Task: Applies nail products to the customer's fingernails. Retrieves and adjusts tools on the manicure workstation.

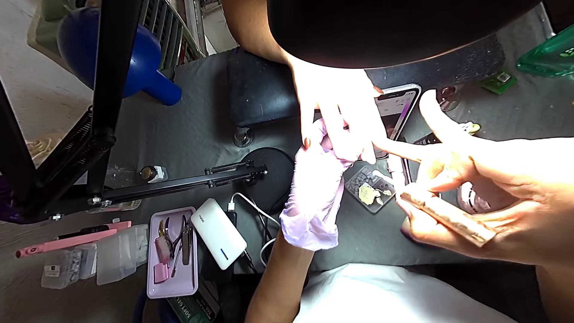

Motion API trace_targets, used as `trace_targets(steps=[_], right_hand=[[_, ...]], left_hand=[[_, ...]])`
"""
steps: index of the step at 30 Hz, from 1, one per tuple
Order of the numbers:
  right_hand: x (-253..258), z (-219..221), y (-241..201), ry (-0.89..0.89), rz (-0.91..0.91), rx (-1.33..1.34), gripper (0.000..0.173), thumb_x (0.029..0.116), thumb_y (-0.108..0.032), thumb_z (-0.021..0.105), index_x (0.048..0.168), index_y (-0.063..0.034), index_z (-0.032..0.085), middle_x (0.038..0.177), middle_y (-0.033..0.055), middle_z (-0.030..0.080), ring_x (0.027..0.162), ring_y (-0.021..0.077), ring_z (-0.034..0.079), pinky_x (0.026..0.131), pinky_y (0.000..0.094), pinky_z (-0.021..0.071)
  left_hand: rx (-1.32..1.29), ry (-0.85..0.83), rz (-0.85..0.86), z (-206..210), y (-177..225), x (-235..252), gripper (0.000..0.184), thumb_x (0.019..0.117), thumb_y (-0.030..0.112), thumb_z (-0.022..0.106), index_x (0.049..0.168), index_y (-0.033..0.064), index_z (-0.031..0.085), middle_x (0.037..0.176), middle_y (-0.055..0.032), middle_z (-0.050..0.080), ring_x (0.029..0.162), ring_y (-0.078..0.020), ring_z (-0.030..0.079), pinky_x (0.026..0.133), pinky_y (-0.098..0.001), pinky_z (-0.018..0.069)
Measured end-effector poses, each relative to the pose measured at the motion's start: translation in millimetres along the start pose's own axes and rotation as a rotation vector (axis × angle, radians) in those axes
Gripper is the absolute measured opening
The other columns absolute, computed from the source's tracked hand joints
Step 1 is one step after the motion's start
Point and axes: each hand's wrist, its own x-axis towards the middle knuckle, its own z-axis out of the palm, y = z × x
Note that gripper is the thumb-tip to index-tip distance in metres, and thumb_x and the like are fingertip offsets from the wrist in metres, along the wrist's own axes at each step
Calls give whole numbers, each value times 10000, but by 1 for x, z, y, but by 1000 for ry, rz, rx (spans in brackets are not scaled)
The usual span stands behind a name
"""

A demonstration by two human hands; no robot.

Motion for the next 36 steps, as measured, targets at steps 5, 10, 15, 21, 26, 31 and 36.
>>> trace_targets(steps=[5,10,15,21,26,31,36], right_hand=[[6,5,-7,62,0,-153,233,885,-284,709,774,-119,588,814,10,700,837,107,712,795,352,601],[8,9,-12,39,-33,-228,276,930,-284,677,790,-74,565,770,56,658,799,109,683,809,337,568],[6,8,-12,4,-45,-234,263,939,-275,661,802,-73,562,863,104,734,907,167,729,887,398,574],[2,0,-9,-50,-34,-104,215,882,-262,673,755,-115,578,712,-53,645,761,9,670,1037,402,550],[5,1,-1,47,20,13,202,830,-276,747,757,-183,583,769,-102,651,790,47,690,896,393,624],[11,6,-3,96,39,-30,197,832,-271,752,792,-154,597,872,-55,716,913,84,725,970,395,604],[9,5,-4,67,41,-57,232,831,-274,744,745,-148,569,826,-48,692,886,66,713,1000,401,584]], left_hand=[[-6,-21,-20,-1,0,-2,255,1008,-13,506,1203,135,579,946,-24,665,850,-73,656,789,-213,552],[6,4,-2,-1,-1,-2,289,989,-20,543,1224,145,573,939,-8,671,839,-62,659,769,-206,555],[9,-1,-20,-1,-1,-1,289,997,-27,516,1233,132,565,943,-21,667,842,-70,653,785,-213,551],[-7,-6,-6,-1,1,-1,261,997,-30,517,1203,120,575,905,-28,652,803,-70,639,760,-203,544],[-65,-27,-1,-2,-1,0,260,1011,-26,472,1199,122,575,952,-26,657,857,-76,647,798,-214,547],[-50,-15,8,-1,0,-1,288,1004,-33,481,1221,137,564,951,-8,660,863,-64,651,801,-210,549],[-78,-18,11,0,0,0,277,1012,-36,474,1222,122,563,965,-24,673,878,-77,664,816,-219,553]])
